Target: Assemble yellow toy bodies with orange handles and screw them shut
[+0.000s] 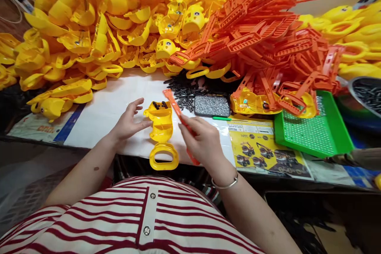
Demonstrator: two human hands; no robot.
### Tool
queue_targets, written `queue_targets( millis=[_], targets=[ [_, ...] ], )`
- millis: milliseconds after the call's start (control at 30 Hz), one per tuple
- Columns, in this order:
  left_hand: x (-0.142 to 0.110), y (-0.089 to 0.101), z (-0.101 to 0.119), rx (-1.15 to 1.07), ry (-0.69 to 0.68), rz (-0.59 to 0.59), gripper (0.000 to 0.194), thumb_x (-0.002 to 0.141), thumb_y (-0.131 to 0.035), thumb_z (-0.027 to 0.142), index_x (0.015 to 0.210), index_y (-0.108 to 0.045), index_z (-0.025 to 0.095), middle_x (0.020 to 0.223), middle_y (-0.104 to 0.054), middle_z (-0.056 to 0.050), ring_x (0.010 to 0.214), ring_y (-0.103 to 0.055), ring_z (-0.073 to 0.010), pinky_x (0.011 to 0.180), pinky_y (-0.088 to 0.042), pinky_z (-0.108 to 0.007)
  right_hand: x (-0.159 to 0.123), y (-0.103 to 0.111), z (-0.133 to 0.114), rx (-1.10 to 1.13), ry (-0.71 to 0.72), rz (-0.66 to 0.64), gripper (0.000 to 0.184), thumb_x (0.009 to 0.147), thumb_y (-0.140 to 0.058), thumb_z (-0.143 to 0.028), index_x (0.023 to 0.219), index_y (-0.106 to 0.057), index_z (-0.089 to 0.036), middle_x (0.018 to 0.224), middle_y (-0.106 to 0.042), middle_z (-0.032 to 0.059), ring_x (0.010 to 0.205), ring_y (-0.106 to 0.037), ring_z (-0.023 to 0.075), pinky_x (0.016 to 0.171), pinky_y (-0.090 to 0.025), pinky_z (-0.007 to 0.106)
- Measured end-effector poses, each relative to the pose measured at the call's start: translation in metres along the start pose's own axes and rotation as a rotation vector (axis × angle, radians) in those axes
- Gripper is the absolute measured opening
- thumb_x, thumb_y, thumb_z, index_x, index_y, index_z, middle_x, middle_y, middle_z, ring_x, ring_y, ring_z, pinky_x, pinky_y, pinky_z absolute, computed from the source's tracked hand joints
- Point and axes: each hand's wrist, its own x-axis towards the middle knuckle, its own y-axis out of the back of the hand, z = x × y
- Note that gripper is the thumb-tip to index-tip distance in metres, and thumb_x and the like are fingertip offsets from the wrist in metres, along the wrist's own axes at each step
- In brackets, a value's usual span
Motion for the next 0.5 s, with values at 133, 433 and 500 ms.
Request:
queue_targets(
  millis=[133,433,500],
  targets=[
    [0.007,-0.007,0.000,0.104,0.092,-0.075,0.093,0.058,-0.084,0.044,0.141,-0.047,0.021,0.133,-0.059,-0.015,0.115,-0.061,-0.0328,0.097,-0.049,-0.043,-0.005,-0.002,0.007,-0.043,-0.039,-0.130,0.025,0.091,-0.057,-0.027,0.107,-0.074,-0.021,0.084,-0.072,0.0068,0.068,-0.066,0.0158,0.061,-0.053,0.029],
    [0.000,-0.021,0.001,0.020,0.101,-0.053,0.070,0.067,-0.080,0.042,0.130,-0.057,0.021,0.114,-0.073,-0.010,0.101,-0.070,-0.0295,0.085,-0.054,-0.036,0.005,-0.028,0.000,-0.408,0.030,-0.301,0.026,0.090,-0.051,-0.024,0.101,-0.074,-0.021,0.075,-0.070,0.0057,0.058,-0.061,0.0157,0.051,-0.040,0.027],
    [0.000,-0.021,0.000,0.025,0.099,-0.049,0.066,0.067,-0.081,0.042,0.126,-0.060,0.020,0.112,-0.073,-0.010,0.101,-0.069,-0.0300,0.086,-0.054,-0.036,0.007,-0.028,0.000,-0.433,0.014,-0.327,0.025,0.089,-0.052,-0.024,0.099,-0.074,-0.021,0.074,-0.070,0.0058,0.058,-0.061,0.0163,0.050,-0.038,0.028]
  ],
)
